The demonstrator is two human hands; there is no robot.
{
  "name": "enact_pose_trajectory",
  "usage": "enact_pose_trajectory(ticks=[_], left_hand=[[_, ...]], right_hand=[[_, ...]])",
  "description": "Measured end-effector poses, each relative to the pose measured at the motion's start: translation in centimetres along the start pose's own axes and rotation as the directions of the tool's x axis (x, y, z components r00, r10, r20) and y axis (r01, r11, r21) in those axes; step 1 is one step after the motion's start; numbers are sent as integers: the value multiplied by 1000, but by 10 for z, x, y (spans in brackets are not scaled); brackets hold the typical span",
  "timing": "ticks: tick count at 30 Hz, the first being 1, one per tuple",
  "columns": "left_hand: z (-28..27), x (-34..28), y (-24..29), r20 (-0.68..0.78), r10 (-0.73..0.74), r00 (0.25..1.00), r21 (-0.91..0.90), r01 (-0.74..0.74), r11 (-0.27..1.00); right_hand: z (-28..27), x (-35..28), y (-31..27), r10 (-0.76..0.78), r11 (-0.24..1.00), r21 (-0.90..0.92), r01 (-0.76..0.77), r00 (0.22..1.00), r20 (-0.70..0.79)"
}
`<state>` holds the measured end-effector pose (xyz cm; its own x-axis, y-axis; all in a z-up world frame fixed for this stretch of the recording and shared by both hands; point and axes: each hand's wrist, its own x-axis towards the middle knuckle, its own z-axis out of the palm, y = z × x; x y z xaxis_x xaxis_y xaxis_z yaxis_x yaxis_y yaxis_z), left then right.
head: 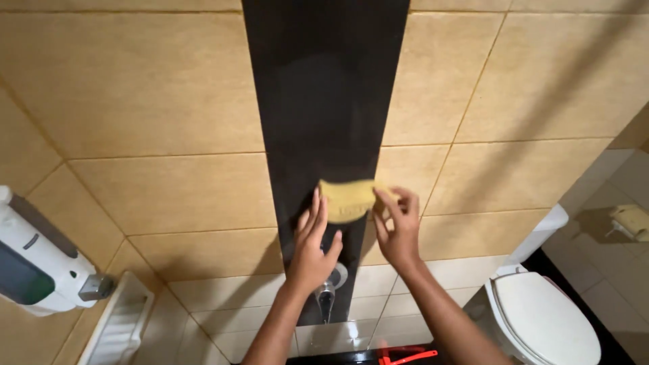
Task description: The person scrubs the tiled bathroom wall with a yellow sponge, moving from the upper tiles down to the lower sections near the floor. They then rinse the sponge at the sink and use a handheld shower head to spray water on the floor and lower wall areas.
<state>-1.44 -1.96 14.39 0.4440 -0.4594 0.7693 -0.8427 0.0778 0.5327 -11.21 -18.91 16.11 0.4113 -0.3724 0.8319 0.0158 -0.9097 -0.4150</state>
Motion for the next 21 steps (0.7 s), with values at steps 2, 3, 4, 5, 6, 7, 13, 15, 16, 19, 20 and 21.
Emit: enact_pose_trajectory(ticks=[2, 3, 4, 5, 6, 7, 13, 15, 16, 19, 20, 21], left_hand=[[2, 13, 10, -14, 2, 1000, 1, -2, 1000], [2, 20, 15, -31, 8, 999, 4, -7, 1000], [8, 17, 12, -30, 8, 1000, 3, -8, 1000], [14, 13, 9, -37, 0, 999, 11, 1, 1000], [20, 11, 5, -47, -6, 999, 20, 7, 1000], [26, 2, 0, -48, -3, 999, 20, 4, 1000], [65, -54, -33, 27, -125, 992, 53, 124, 991], [76, -71, -38, 60, -158, 986, 66, 154, 986], [83, -80, -46, 58, -156, 986, 67, 152, 986], [101, -101, -59, 97, -158, 983, 69, 151, 986], [103, -104, -57, 187, -304, 934, 94, 291, 952], [105, -107, -55, 271, -442, 855, 132, 421, 897]], right_hand=[[-10, 16, -11, -85, 996, -31, 84, 996, -38], [-15, 24, -16, -174, 983, -64, 170, 982, -75], [-13, 20, -11, -174, 983, -65, 169, 982, -76], [-12, 16, -6, -137, 989, -62, 135, 990, -35], [-10, 13, -1, -103, 993, -59, 103, 995, 5], [-5, 3, 8, -105, 993, -59, 105, 995, 3], [6, -53, 47, -46, 991, -121, 62, 991, 128], [8, -71, 59, 35, 994, -113, -12, 978, 206], [8, -79, 64, 33, 994, -112, -10, 978, 205], [8, -100, 81, 28, 994, -105, -5, 976, 217], [9, -107, 88, 61, 995, -86, -43, 972, 228], [10, -114, 95, 94, 994, -67, -80, 966, 239]])
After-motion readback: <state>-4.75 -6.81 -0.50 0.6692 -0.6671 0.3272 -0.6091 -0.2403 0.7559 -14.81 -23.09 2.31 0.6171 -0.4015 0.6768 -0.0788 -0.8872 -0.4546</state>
